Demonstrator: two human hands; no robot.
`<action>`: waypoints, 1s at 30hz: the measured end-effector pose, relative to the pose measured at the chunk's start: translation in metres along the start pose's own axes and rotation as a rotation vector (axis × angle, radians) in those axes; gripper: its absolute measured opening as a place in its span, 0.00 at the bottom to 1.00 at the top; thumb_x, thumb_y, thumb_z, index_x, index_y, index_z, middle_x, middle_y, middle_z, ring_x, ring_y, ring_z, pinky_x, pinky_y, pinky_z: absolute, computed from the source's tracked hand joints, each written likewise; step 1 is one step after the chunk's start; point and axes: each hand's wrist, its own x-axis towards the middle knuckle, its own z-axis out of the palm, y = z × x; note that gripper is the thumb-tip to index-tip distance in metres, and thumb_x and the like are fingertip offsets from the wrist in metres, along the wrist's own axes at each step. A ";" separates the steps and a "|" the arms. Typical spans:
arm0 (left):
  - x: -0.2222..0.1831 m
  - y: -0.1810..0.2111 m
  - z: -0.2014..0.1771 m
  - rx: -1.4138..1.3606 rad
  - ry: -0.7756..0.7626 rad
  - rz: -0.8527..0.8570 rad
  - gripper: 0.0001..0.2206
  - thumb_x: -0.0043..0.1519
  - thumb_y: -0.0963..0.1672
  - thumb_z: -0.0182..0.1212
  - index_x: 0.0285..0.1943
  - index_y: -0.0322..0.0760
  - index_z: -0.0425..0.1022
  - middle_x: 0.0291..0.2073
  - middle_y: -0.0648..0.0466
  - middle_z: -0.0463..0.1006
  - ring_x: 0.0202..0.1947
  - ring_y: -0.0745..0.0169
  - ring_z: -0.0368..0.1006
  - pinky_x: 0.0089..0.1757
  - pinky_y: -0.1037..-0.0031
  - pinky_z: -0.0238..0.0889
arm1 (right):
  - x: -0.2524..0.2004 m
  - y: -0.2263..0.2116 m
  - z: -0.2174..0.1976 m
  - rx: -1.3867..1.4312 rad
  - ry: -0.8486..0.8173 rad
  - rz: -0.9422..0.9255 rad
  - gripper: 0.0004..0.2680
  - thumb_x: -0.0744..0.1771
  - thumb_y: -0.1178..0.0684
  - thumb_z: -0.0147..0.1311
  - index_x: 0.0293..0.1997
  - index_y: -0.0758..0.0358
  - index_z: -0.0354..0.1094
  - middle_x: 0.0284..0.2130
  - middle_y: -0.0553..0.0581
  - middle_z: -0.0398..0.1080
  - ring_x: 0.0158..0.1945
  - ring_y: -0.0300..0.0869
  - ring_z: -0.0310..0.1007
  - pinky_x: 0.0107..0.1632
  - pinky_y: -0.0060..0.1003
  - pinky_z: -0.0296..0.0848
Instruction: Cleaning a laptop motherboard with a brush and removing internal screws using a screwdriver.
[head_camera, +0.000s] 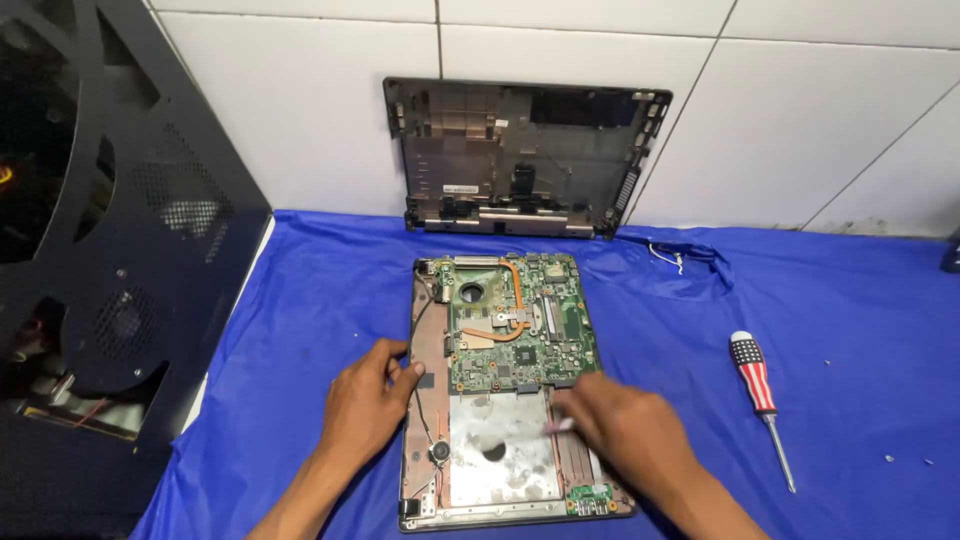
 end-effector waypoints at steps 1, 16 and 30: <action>0.000 0.001 0.000 -0.001 -0.002 0.003 0.15 0.64 0.52 0.59 0.53 0.46 0.75 0.28 0.60 0.78 0.33 0.57 0.78 0.35 0.61 0.65 | 0.000 -0.001 0.002 -0.001 0.001 0.003 0.11 0.69 0.37 0.51 0.33 0.49 0.67 0.16 0.47 0.72 0.17 0.41 0.75 0.22 0.41 0.77; 0.003 -0.011 0.009 -0.033 0.079 0.091 0.13 0.62 0.50 0.61 0.51 0.46 0.75 0.29 0.58 0.80 0.35 0.53 0.79 0.34 0.58 0.64 | 0.007 -0.017 -0.016 -0.208 0.138 0.242 0.12 0.69 0.37 0.50 0.34 0.51 0.62 0.28 0.59 0.74 0.33 0.65 0.74 0.35 0.61 0.68; 0.000 -0.006 0.002 -0.092 0.026 0.112 0.13 0.65 0.49 0.59 0.53 0.41 0.74 0.32 0.54 0.81 0.36 0.47 0.78 0.35 0.52 0.67 | 0.051 -0.077 -0.008 0.034 -0.126 0.079 0.04 0.69 0.55 0.53 0.43 0.52 0.75 0.34 0.50 0.75 0.23 0.40 0.76 0.27 0.33 0.88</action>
